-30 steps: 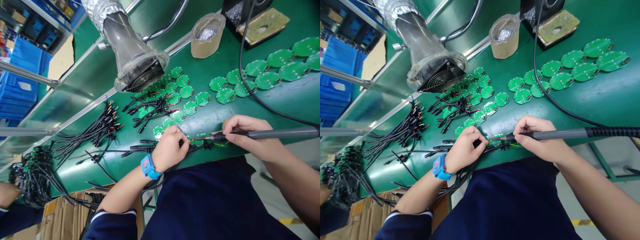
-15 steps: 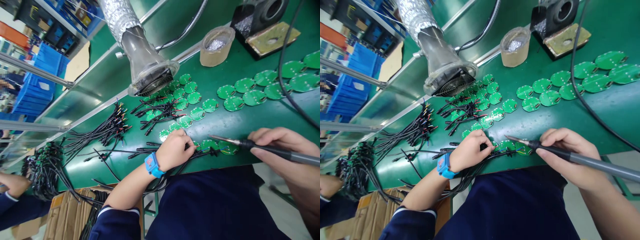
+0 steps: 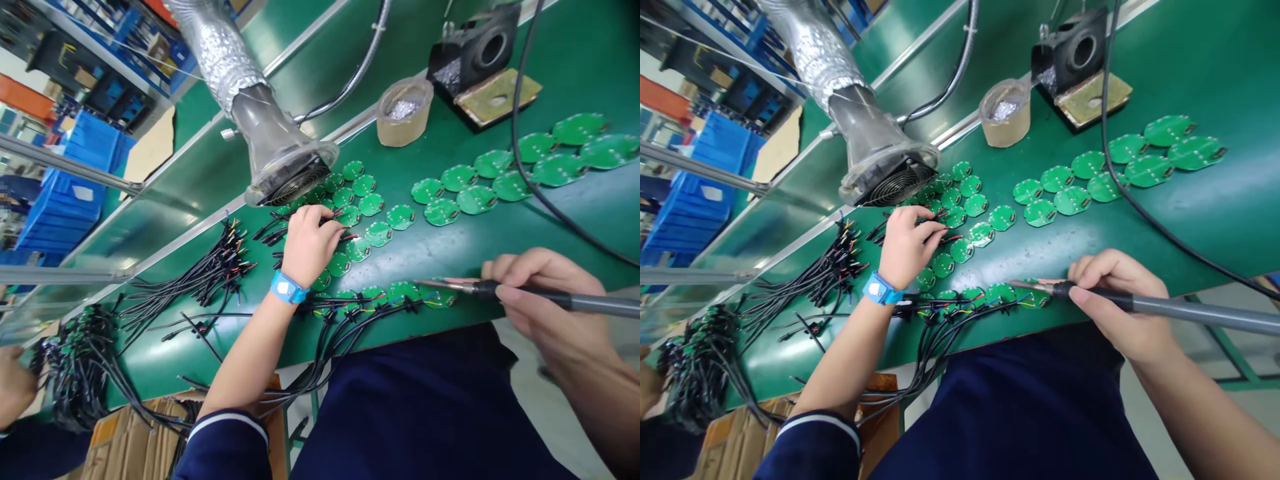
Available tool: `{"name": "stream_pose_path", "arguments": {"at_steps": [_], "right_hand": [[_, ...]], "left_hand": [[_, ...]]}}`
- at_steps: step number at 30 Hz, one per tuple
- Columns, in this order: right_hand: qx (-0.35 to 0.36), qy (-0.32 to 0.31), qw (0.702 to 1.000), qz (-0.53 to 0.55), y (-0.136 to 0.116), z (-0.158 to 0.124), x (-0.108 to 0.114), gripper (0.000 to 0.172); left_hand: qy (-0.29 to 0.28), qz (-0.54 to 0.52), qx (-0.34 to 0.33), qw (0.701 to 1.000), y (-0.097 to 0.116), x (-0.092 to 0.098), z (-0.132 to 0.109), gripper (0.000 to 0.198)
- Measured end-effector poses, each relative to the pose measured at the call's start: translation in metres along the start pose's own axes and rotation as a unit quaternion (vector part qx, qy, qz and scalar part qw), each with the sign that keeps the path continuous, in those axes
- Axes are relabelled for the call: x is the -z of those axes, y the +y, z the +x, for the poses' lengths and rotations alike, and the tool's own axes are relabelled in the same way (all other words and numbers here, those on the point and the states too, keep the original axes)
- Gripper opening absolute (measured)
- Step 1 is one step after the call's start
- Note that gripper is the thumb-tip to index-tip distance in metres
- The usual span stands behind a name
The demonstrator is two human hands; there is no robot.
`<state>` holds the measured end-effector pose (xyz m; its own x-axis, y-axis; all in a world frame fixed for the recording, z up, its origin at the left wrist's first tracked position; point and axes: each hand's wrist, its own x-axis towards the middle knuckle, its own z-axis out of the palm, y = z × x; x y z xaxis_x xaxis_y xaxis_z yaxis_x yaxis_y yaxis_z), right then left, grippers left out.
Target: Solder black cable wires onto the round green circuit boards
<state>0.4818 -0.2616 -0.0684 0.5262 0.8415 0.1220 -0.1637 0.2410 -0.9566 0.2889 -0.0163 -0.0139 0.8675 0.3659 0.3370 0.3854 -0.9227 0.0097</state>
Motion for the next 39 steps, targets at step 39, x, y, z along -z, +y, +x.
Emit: {"name": "stream_pose_path", "arguments": {"at_steps": [39], "right_hand": [[-0.029, -0.036, 0.998, 0.032, -0.004, 0.005, -0.005, 0.012]], "left_hand": [[-0.163, -0.306, 0.109, 0.932, 0.108, 0.001, -0.022, 0.012]]}}
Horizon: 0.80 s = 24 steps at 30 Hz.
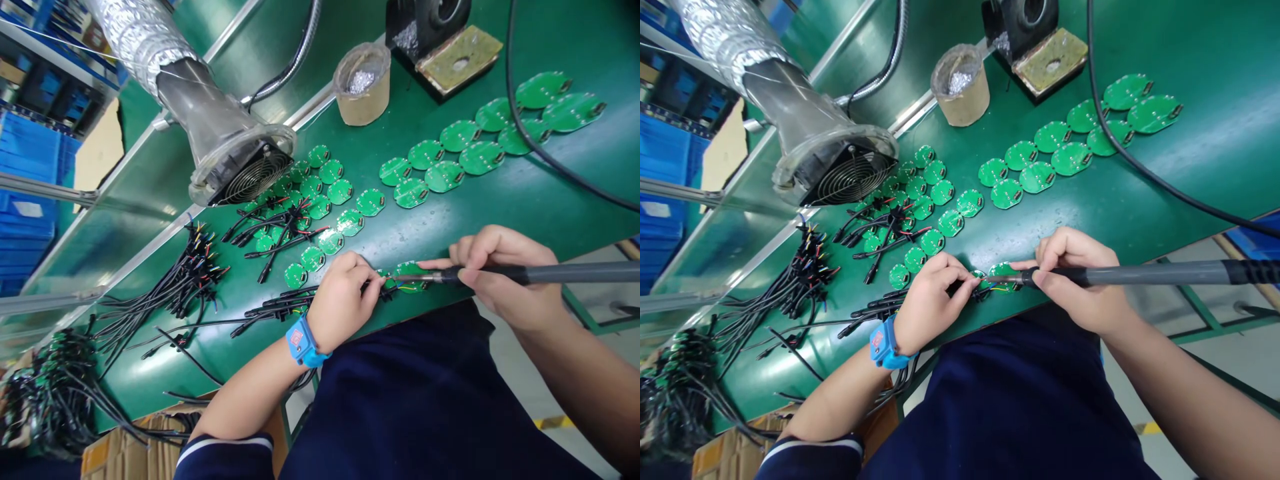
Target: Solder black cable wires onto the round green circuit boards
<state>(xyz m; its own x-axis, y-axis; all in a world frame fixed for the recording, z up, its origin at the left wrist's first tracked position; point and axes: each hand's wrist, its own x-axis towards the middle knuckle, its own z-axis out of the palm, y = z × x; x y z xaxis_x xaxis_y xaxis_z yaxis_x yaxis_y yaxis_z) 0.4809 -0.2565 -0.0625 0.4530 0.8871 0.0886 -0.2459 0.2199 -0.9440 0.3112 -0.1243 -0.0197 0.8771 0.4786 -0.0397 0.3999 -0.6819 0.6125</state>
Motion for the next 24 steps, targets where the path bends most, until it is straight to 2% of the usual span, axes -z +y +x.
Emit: {"name": "stream_pose_path", "arguments": {"at_steps": [3, 9, 19, 24], "right_hand": [[0.01, 0.014, 0.999, 0.03, 0.001, 0.0, 0.0, 0.01], [0.002, 0.012, 1.0, -0.009, 0.0, 0.001, -0.003, 0.012], [-0.005, 0.01, 0.998, -0.058, -0.004, 0.001, -0.006, 0.012], [-0.006, 0.0, 0.998, -0.056, -0.004, 0.002, -0.006, 0.013]], "left_hand": [[-0.001, -0.004, 0.003, 1.0, 0.0, -0.001, 0.0, 0.012], [-0.001, -0.016, 0.006, 1.0, -0.002, -0.001, -0.001, 0.011], [-0.028, -0.025, 0.039, 0.999, 0.0, 0.002, 0.004, 0.012], [-0.058, -0.019, 0.058, 0.996, 0.003, 0.004, 0.01, 0.015]]}}
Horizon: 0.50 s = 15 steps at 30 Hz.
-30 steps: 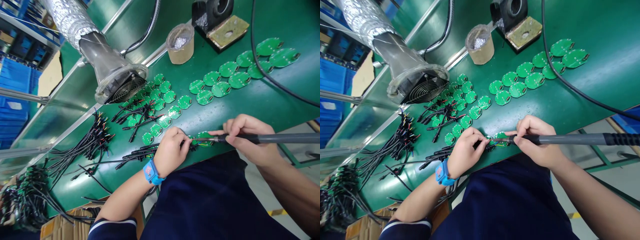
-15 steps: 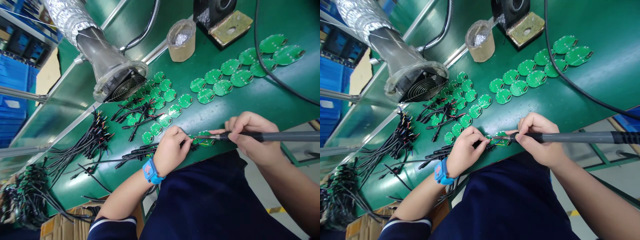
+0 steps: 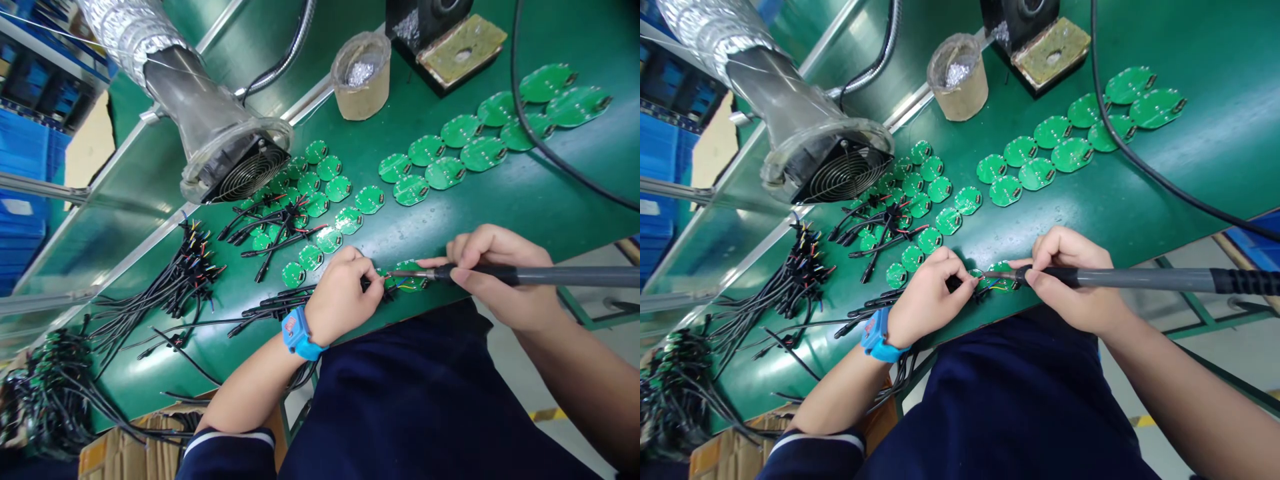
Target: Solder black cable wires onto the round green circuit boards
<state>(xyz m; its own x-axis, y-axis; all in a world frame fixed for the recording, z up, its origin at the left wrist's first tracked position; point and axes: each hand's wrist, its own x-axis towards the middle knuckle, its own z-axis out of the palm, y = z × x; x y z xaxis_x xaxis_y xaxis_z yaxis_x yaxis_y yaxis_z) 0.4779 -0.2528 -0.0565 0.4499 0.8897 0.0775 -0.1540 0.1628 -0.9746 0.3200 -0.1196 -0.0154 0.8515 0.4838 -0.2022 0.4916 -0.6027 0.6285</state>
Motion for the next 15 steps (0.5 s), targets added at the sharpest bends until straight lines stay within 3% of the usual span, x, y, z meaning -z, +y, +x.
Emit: {"name": "stream_pose_path", "arguments": {"at_steps": [8, 15], "right_hand": [[-0.005, 0.005, 1.0, 0.022, 0.001, -0.0023, 0.0023, 0.013], [0.015, 0.076, 0.991, 0.113, 0.0007, 0.002, 0.0008, 0.012]], "left_hand": [[-0.034, 0.021, 0.002, 0.999, -0.0001, 0.0017, 0.0049, 0.015], [-0.057, 0.041, 0.003, 0.998, -0.0001, 0.0038, 0.0106, 0.016]]}}
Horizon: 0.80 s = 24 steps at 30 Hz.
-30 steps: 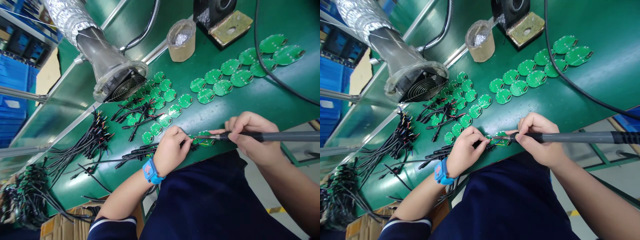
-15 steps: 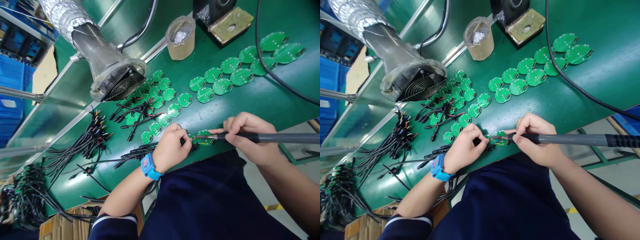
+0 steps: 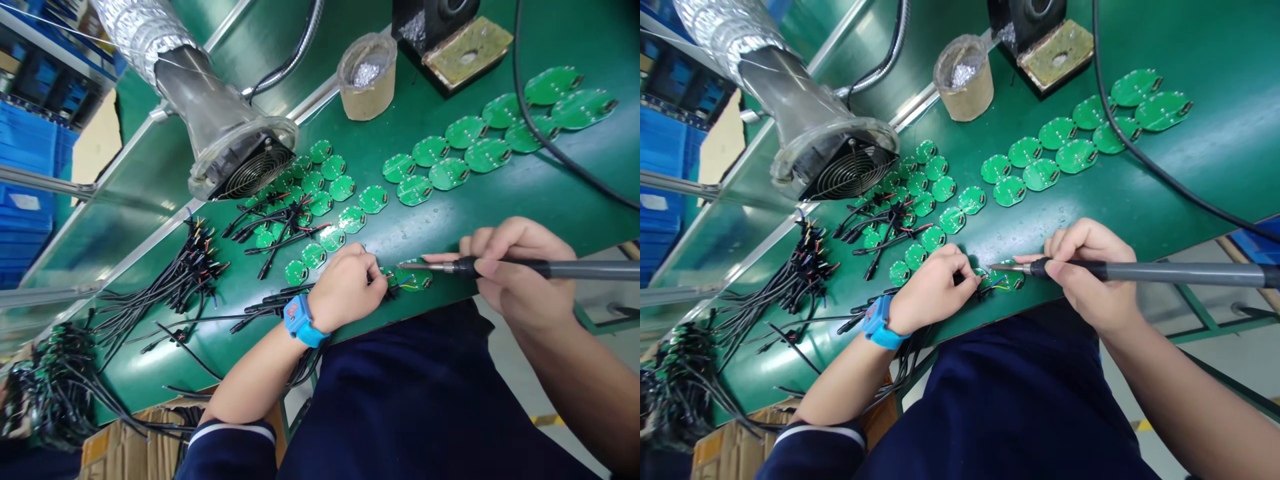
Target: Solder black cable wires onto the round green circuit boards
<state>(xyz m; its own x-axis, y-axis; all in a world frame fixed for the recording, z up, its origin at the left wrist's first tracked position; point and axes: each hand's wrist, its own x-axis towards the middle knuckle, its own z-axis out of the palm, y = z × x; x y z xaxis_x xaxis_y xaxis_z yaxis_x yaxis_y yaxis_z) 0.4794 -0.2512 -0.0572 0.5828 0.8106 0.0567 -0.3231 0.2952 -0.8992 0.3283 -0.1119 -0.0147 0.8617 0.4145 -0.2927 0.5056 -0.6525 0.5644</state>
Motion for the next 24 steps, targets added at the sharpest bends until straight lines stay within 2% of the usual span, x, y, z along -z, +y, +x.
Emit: {"name": "stream_pose_path", "arguments": {"at_steps": [4, 7, 8, 10, 12, 13, 17, 18, 20, 22, 24], "right_hand": [[0.049, 0.046, 0.998, -0.016, 0.002, 0.001, -0.001, 0.013], [0.084, 0.073, 0.993, -0.023, 0.003, 0.002, -0.001, 0.014], [0.088, 0.075, 0.993, -0.022, 0.004, 0.003, -0.001, 0.014], [0.093, 0.073, 0.993, -0.018, 0.005, 0.004, -0.002, 0.014], [0.099, 0.075, 0.992, -0.014, 0.006, 0.004, -0.003, 0.015], [0.1, 0.078, 0.992, -0.012, 0.006, 0.004, -0.003, 0.015], [0.101, 0.089, 0.991, -0.012, 0.004, 0.005, 0.0, 0.014], [0.108, 0.092, 0.99, -0.018, 0.002, 0.006, 0.003, 0.013], [0.117, 0.09, 0.989, -0.031, -0.004, 0.005, 0.013, 0.013], [0.11, 0.077, 0.99, -0.037, -0.009, 0.004, 0.026, 0.013], [0.098, 0.053, 0.993, -0.039, -0.014, 0.003, 0.037, 0.014]], "left_hand": [[0.001, 0.025, -0.006, 1.0, 0.002, 0.002, -0.003, 0.017], [0.016, 0.019, -0.037, 0.999, -0.006, 0.01, -0.008, 0.017], [0.044, 0.025, -0.042, 0.998, -0.012, 0.014, -0.009, 0.016], [0.138, 0.084, -0.03, 0.986, -0.027, 0.024, -0.007, 0.014], [0.219, 0.186, -0.01, 0.958, -0.045, 0.035, -0.002, 0.012], [0.233, 0.233, -0.008, 0.944, -0.054, 0.039, 0.002, 0.013], [0.183, 0.334, -0.053, 0.923, -0.072, 0.053, 0.013, 0.013], [0.18, 0.348, -0.072, 0.917, -0.07, 0.055, 0.013, 0.015], [0.208, 0.351, -0.113, 0.906, -0.06, 0.055, 0.008, 0.014], [0.257, 0.299, -0.156, 0.906, -0.043, 0.05, 0.0, 0.011], [0.271, 0.209, -0.188, 0.921, -0.02, 0.038, -0.008, 0.012]]}}
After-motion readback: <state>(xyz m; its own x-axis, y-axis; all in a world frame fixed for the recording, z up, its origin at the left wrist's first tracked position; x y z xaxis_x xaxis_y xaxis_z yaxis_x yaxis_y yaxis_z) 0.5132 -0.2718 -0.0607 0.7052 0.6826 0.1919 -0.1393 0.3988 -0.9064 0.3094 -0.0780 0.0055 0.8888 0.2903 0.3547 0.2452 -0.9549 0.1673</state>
